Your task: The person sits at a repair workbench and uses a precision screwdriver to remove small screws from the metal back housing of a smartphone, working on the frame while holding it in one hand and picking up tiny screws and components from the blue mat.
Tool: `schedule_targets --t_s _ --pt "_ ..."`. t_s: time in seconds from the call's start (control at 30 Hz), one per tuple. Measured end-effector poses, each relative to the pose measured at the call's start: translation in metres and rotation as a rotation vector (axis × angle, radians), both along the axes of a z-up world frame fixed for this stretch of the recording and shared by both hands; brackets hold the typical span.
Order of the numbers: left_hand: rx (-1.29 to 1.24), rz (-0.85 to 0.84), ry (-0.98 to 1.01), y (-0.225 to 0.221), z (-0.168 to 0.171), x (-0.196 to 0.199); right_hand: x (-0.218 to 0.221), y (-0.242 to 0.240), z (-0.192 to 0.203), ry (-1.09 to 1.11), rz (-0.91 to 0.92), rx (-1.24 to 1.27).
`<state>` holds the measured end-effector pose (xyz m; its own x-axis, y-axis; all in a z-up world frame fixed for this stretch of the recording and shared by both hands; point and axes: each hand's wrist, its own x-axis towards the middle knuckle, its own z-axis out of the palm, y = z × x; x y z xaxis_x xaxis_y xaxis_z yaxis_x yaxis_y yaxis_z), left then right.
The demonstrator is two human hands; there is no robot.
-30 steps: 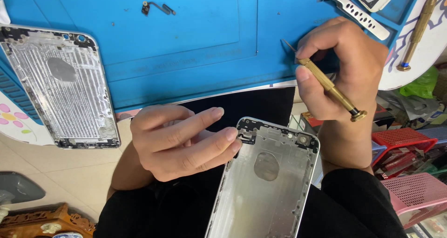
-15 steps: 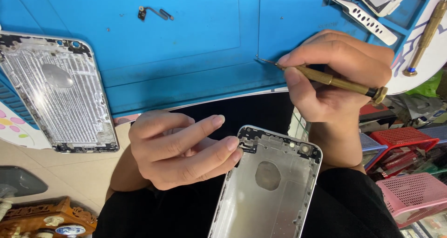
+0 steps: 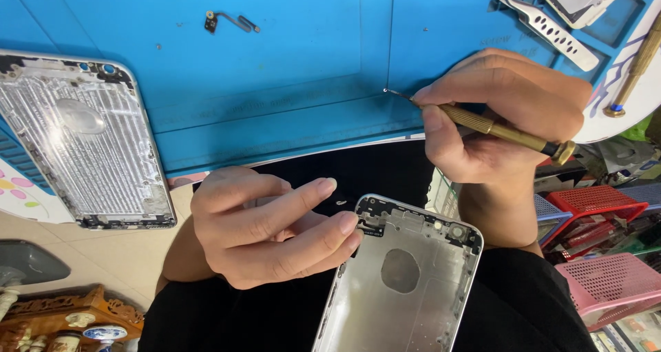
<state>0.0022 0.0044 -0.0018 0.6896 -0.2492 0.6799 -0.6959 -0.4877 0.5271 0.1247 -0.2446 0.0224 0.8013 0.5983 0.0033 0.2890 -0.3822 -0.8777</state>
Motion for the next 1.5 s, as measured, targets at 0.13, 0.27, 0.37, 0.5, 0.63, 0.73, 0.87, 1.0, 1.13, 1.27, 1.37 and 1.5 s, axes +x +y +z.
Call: schedule_targets --t_s 0.13,0.27,0.37,0.5,0.63,0.73,0.87,1.0,1.13,1.27,1.37,1.5 --pt "0.001 0.006 -0.01 0.0 -0.001 -0.001 0.0 0.0 -0.001 0.0 -0.007 -0.005" --pt "0.017 0.006 -0.01 0.0 -0.001 -0.003 0.001 -0.002 -0.008 -0.051 0.027 0.024" --pt "0.023 0.007 -0.007 0.0 0.0 -0.003 0.001 -0.001 -0.008 -0.086 0.048 0.045" --pt "0.037 0.006 0.007 0.001 0.001 -0.004 0.0 0.0 -0.005 -0.088 0.044 0.02" --pt "0.031 0.006 0.015 0.001 0.001 -0.004 0.0 -0.004 -0.008 -0.088 0.04 0.027" --pt "0.03 0.009 0.008 0.002 0.002 -0.002 -0.001 -0.005 -0.009 -0.074 0.043 0.033" --pt "0.039 0.006 0.032 0.002 0.003 -0.003 0.0 -0.005 -0.01 -0.085 0.045 0.042" --pt "0.034 0.006 0.04 0.002 0.003 -0.005 0.001 -0.004 -0.008 -0.083 0.051 0.043" --pt "0.04 0.008 0.037 0.002 0.002 -0.006 0.0 -0.005 -0.008 -0.082 0.046 0.022" --pt "0.04 0.006 0.031 0.002 0.002 -0.004 -0.001 -0.005 -0.007 -0.085 0.05 0.021" --pt "0.037 0.005 0.033 0.002 0.002 -0.005 -0.001 -0.005 -0.008 -0.09 0.05 0.017" --pt "0.038 0.006 0.032 0.001 0.002 -0.004 0.0 -0.002 -0.006 -0.094 0.045 0.002"
